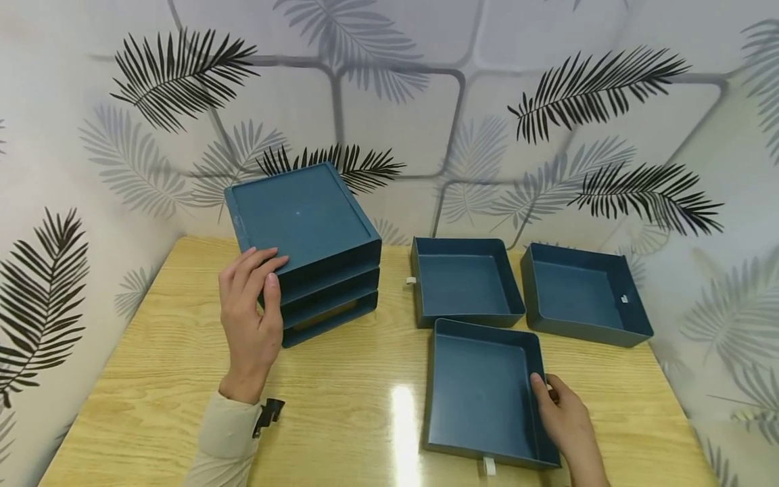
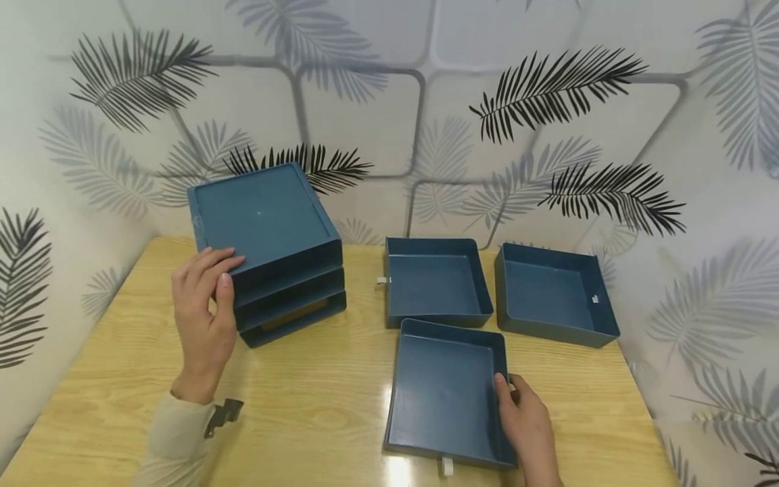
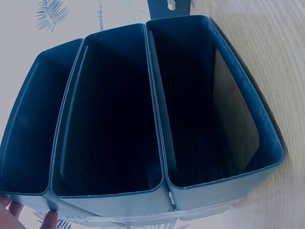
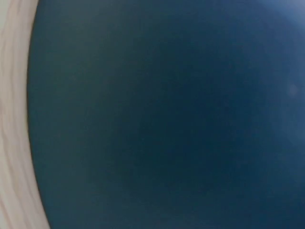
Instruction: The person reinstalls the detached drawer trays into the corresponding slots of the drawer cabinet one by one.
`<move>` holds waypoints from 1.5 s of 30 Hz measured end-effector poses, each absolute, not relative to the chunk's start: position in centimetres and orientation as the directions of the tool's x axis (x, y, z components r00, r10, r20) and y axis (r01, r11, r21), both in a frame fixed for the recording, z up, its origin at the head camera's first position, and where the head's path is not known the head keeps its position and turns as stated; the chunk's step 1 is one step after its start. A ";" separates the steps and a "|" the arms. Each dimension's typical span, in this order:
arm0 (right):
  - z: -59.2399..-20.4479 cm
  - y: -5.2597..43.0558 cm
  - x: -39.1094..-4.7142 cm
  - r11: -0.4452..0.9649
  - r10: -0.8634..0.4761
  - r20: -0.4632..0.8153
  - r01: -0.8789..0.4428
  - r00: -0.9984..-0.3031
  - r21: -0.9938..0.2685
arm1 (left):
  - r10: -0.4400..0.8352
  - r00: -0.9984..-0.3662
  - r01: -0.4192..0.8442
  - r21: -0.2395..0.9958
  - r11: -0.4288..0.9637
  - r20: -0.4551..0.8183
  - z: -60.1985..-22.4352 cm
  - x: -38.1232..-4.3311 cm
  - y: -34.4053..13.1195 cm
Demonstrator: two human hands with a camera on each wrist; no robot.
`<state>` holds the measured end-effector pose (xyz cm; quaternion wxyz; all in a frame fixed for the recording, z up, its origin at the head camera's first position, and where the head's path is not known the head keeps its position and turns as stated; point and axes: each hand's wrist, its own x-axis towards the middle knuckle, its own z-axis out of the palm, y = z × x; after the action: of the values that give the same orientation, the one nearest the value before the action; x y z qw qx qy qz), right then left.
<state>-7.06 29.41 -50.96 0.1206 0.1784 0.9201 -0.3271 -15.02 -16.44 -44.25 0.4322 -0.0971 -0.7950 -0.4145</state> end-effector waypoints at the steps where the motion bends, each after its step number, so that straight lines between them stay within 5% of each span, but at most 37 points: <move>1: -51.0 29.3 -7.1 0.722 0.250 -0.336 0.407 -0.908 -0.560 | -0.204 -0.606 0.514 0.574 0.638 0.769 -44.3 -15.0 -16.4; 25: -51.0 29.1 -7.0 0.695 0.275 -0.300 0.404 -0.914 -0.594 | -0.208 -0.607 0.518 0.581 0.628 0.767 -44.4 -15.2 -16.1; 45: -50.4 27.1 -2.5 0.613 0.234 -0.238 0.333 -0.943 -0.717 | -0.206 -0.597 0.519 0.570 0.637 0.775 -44.4 -15.3 -16.4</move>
<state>-2.53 27.10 -50.38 0.0600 0.1583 0.8960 -0.4105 -15.29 -16.36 -44.40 0.4376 -0.0987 -0.7918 -0.4145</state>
